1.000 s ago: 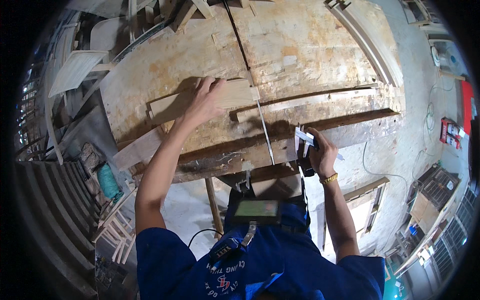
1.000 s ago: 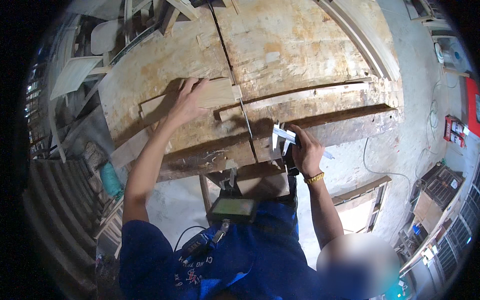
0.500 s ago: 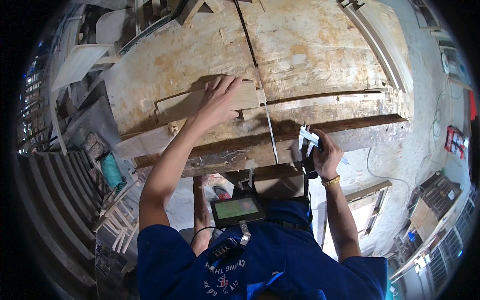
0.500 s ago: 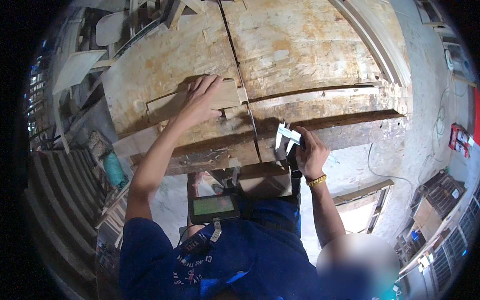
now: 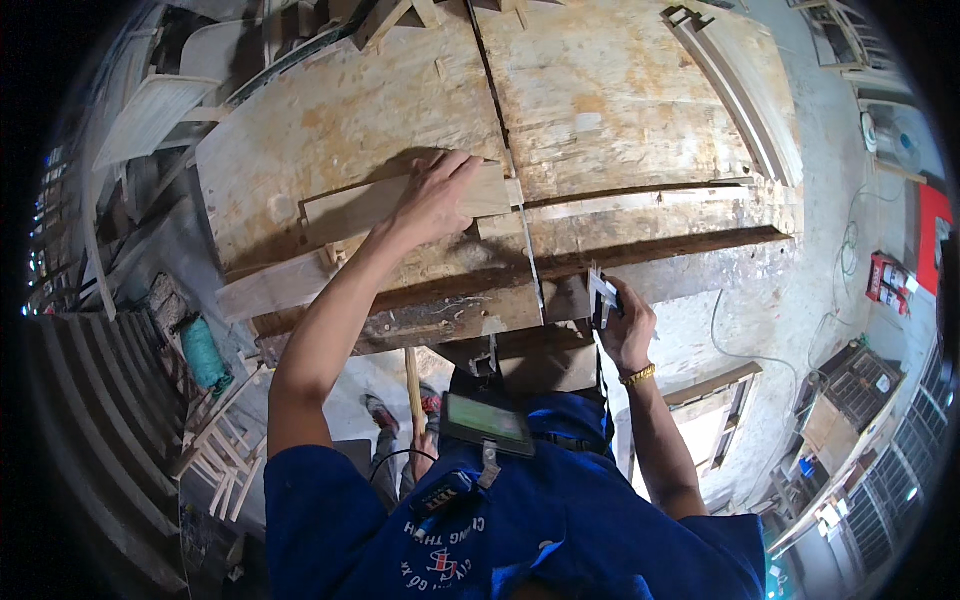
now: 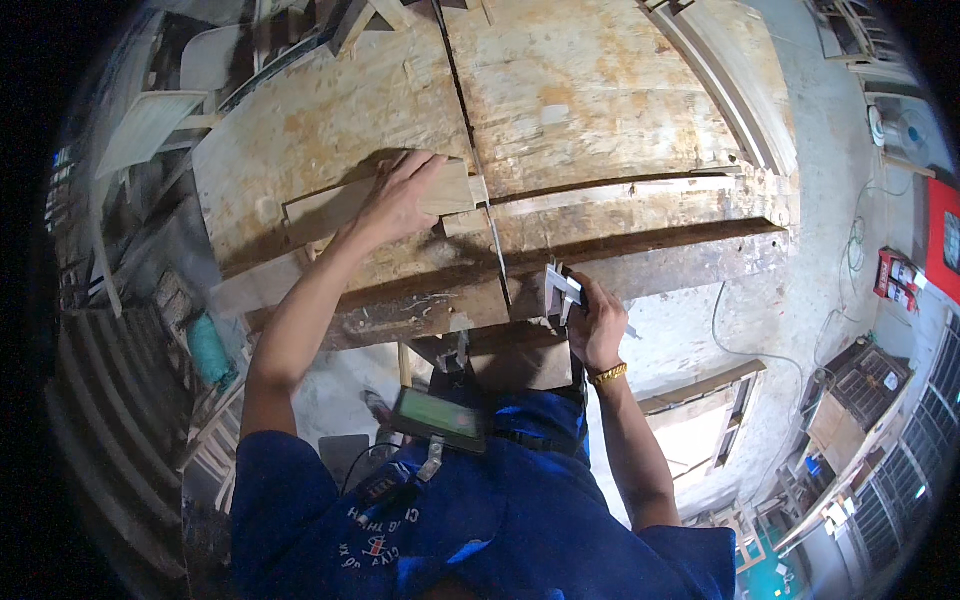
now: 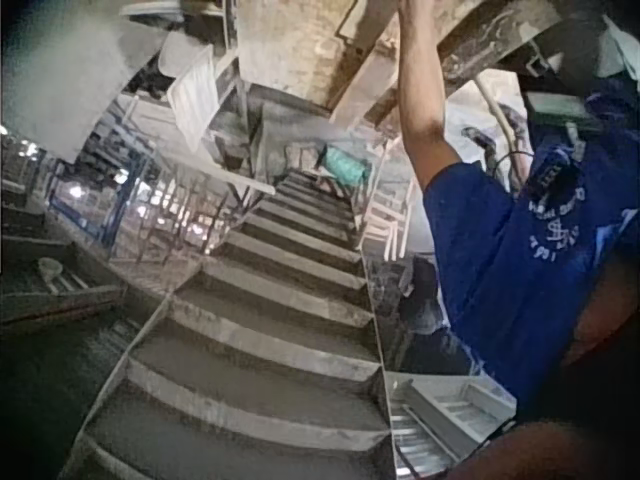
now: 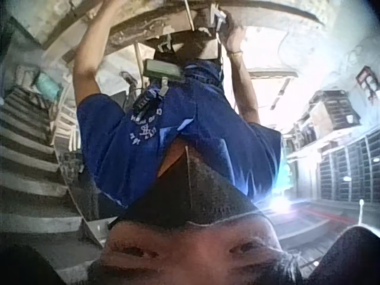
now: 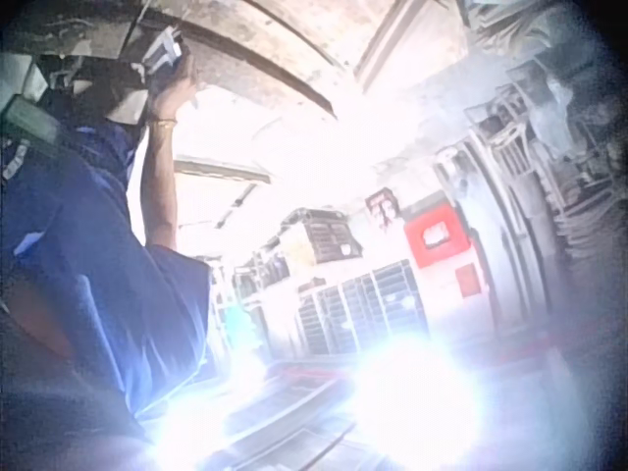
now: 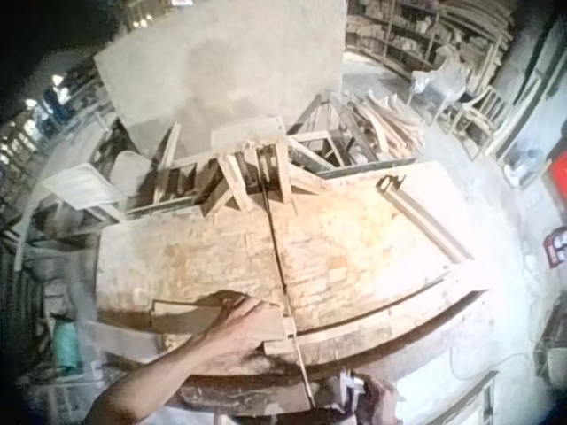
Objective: The person repeatedly measures a small rectangular wooden block with a digital caliper on a workbench. They adjust the caliper jaws, reposition the block, and take multiple measurements of its dimensions. The person handles the block and caliper throughout the clip.
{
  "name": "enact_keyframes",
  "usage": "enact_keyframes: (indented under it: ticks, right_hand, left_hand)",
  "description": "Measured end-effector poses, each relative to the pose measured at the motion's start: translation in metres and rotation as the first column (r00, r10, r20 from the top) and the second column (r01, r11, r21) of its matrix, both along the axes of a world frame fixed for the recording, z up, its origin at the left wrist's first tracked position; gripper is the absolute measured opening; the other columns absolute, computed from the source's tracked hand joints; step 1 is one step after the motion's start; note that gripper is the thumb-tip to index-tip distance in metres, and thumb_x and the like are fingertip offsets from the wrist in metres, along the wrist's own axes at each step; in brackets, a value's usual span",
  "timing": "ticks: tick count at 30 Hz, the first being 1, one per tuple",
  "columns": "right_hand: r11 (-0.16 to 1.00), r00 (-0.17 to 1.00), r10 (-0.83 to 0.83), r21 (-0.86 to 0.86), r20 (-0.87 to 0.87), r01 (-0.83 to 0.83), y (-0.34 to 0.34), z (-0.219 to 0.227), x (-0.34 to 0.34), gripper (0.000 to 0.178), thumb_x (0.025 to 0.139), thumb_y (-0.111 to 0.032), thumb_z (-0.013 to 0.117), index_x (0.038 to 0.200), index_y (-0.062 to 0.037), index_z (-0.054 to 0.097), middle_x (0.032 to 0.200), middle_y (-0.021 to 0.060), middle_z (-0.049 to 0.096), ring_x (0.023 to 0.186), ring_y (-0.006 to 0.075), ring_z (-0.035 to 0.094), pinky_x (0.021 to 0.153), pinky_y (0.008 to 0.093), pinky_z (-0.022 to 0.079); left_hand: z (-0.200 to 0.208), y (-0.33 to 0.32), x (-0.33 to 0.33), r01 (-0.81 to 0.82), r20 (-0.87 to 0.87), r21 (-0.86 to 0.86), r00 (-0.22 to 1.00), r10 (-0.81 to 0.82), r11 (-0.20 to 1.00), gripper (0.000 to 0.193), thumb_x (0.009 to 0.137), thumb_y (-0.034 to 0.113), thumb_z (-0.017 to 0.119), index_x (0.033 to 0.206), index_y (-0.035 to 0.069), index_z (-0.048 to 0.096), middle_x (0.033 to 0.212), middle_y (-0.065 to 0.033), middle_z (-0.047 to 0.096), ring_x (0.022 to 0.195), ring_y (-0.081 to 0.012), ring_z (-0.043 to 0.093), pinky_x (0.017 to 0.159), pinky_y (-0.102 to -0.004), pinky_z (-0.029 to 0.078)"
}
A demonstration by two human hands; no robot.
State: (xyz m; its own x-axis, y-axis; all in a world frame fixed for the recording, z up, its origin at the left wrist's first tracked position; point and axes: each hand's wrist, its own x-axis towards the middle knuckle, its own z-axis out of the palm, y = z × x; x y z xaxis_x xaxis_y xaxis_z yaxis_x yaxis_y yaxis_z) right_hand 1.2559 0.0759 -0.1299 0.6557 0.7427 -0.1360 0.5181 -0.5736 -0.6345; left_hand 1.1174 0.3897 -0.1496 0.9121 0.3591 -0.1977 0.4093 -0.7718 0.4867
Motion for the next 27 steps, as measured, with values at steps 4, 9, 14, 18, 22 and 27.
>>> enact_keyframes:
  ticks: [4,9,14,18,22,27]
  right_hand:
    - [0.997,0.998,-0.061,0.047,0.013,0.061,0.0,-0.004,0.001,0.042,0.066,0.003,0.051,0.103,-0.0101,0.065,0.079,0.017,0.064,0.073,0.0366,0.062,0.065,0.0422,0.049]
    - [0.994,0.996,-0.084,0.076,0.016,0.082,0.0,-0.005,0.002,0.039,0.067,0.001,0.053,0.102,-0.0112,0.066,0.076,0.0176,0.064,0.07,0.037,0.063,0.063,0.0414,0.05]
    - [0.996,1.0,0.006,0.092,-0.01,-0.005,0.003,0.006,0.002,0.037,0.071,-0.002,0.054,0.105,-0.0078,0.064,0.079,0.0198,0.064,0.073,0.0387,0.063,0.064,0.0428,0.049]
    - [0.996,0.999,-0.028,0.083,-0.041,0.031,-0.001,0.0,-0.003,0.04,0.069,-0.002,0.053,0.107,-0.0093,0.065,0.077,0.0205,0.064,0.071,0.0392,0.062,0.063,0.0436,0.048]
    - [0.998,0.999,-0.027,0.05,-0.026,0.028,0.001,0.001,0.002,0.04,0.071,-0.001,0.053,0.108,-0.0108,0.065,0.077,0.0212,0.063,0.072,0.0389,0.063,0.063,0.0443,0.048]
    - [0.997,0.998,-0.005,0.078,0.057,0.001,-0.003,-0.006,0.004,0.042,0.071,-0.007,0.054,0.111,-0.0149,0.063,0.079,0.0167,0.065,0.07,0.0371,0.062,0.063,0.0455,0.049]
  left_hand:
    - [-0.005,0.001,0.0,-0.001,0.043,-0.039,0.999,0.002,0.999,0.082,0.058,0.012,0.079,0.132,0.002,0.045,0.131,-0.0135,0.044,0.122,-0.0312,0.043,0.104,-0.0403,0.036]
    - [-0.007,0.0,0.0,-0.005,-0.007,-0.048,1.0,0.005,0.999,0.081,0.062,0.01,0.076,0.135,0.005,0.042,0.135,-0.0106,0.042,0.124,-0.0298,0.044,0.104,-0.0531,0.034]
    - [-0.006,-0.005,-0.004,-0.076,0.038,-0.113,0.996,0.08,0.991,0.08,0.059,0.01,0.077,0.133,0.004,0.044,0.133,-0.0112,0.044,0.121,-0.0315,0.047,0.103,-0.0466,0.037]
    - [-0.002,-0.003,-0.004,-0.042,0.098,-0.062,0.994,0.048,0.997,0.08,0.057,0.008,0.078,0.13,0.004,0.046,0.13,-0.0129,0.047,0.12,-0.0319,0.047,0.101,-0.0405,0.041]
    - [-0.002,-0.004,-0.003,-0.065,0.122,-0.096,0.99,0.076,0.993,0.077,0.057,0.007,0.078,0.128,0.003,0.048,0.128,-0.0142,0.049,0.118,-0.0318,0.049,0.098,-0.0375,0.043]
    - [0.001,-0.004,0.0,-0.061,0.103,-0.135,0.992,0.076,0.989,0.075,0.058,0.007,0.078,0.127,0.002,0.048,0.127,-0.015,0.05,0.117,-0.0317,0.05,0.097,-0.0371,0.044]
